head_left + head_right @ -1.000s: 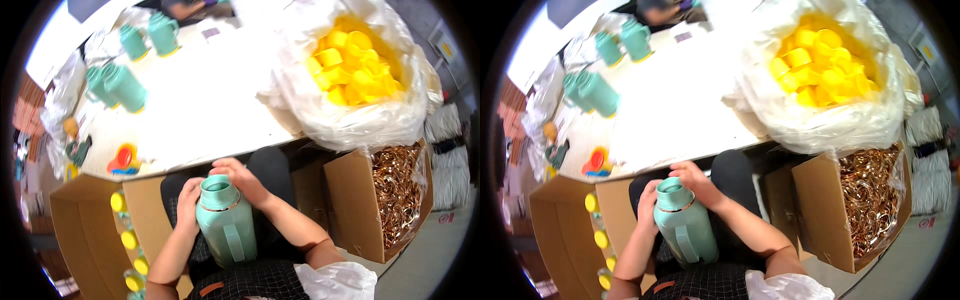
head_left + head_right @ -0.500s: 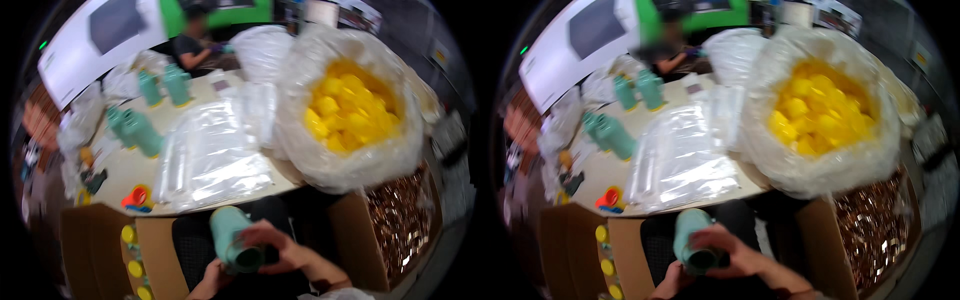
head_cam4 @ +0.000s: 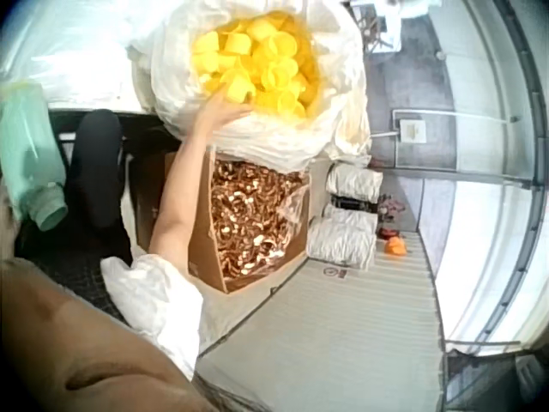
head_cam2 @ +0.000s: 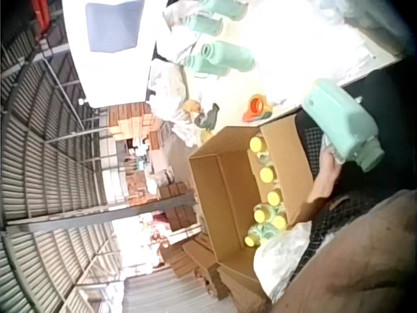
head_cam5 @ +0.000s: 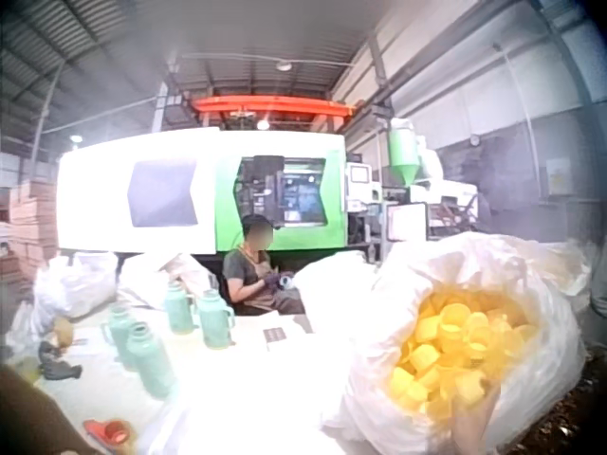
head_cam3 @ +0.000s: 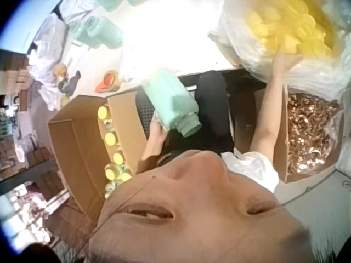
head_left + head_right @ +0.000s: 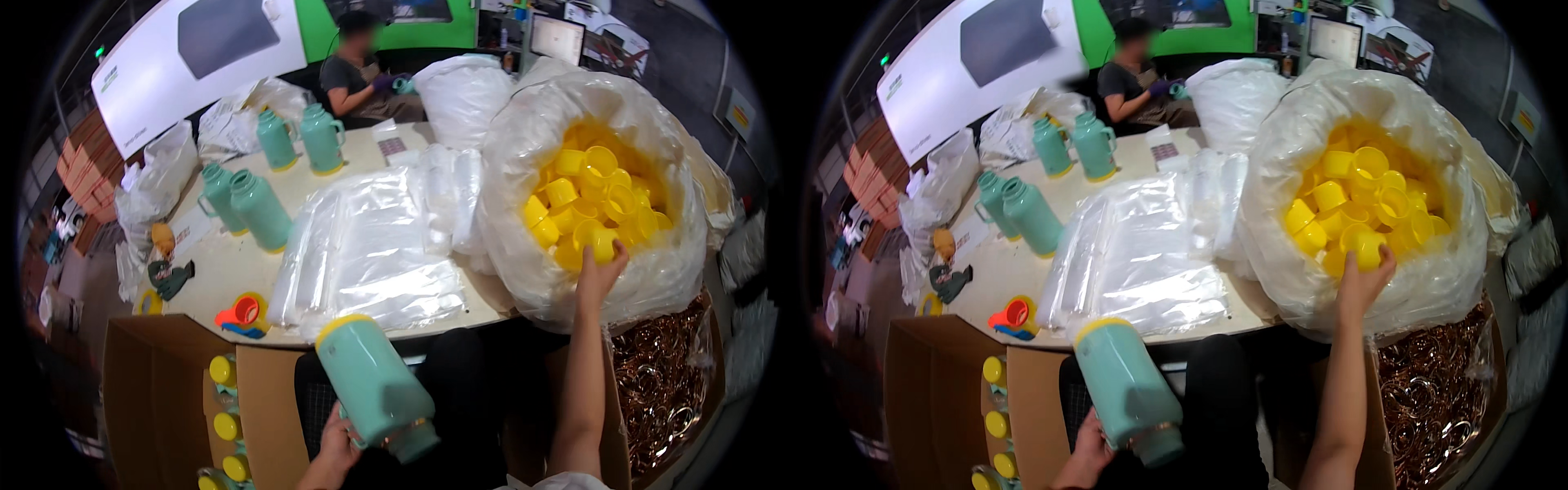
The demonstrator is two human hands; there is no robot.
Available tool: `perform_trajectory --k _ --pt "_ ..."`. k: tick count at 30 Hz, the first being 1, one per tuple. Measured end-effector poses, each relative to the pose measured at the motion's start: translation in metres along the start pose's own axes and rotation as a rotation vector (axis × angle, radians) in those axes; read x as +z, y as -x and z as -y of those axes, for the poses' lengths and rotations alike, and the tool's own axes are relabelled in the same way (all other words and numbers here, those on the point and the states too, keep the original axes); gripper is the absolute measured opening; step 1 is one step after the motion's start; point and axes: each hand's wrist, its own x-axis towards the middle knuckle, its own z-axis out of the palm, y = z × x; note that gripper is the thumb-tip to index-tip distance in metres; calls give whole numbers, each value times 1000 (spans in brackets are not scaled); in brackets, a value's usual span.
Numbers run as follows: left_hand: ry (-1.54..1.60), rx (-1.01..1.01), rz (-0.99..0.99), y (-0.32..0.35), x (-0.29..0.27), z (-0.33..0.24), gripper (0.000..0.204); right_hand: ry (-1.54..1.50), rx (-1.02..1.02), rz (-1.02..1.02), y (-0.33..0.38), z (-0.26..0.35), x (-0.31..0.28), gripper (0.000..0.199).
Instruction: The person assembles light green thermos flasks by inserting a metal ring into the neck and screwing on a yellow lid. The person then places the completed thermos into a cardboard box. The person closes the box flaps and moves the box to a stack.
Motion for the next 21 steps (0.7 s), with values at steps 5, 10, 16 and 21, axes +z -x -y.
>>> perform_trajectory --k 5,10,16,21 --pt "-10 85 -90 -14 36 -28 49 -687 194 597 160 44 -50 72" --pt "-176 133 -118 -8 37 -39 54 -367 -240 1220 260 104 -67 81" --pt "-1063 297 -37 21 30 -68 62 -181 161 1429 236 61 -88 75" --pt "-1154 169 556 -2 50 -39 31 -548 564 1382 177 62 -25 76"
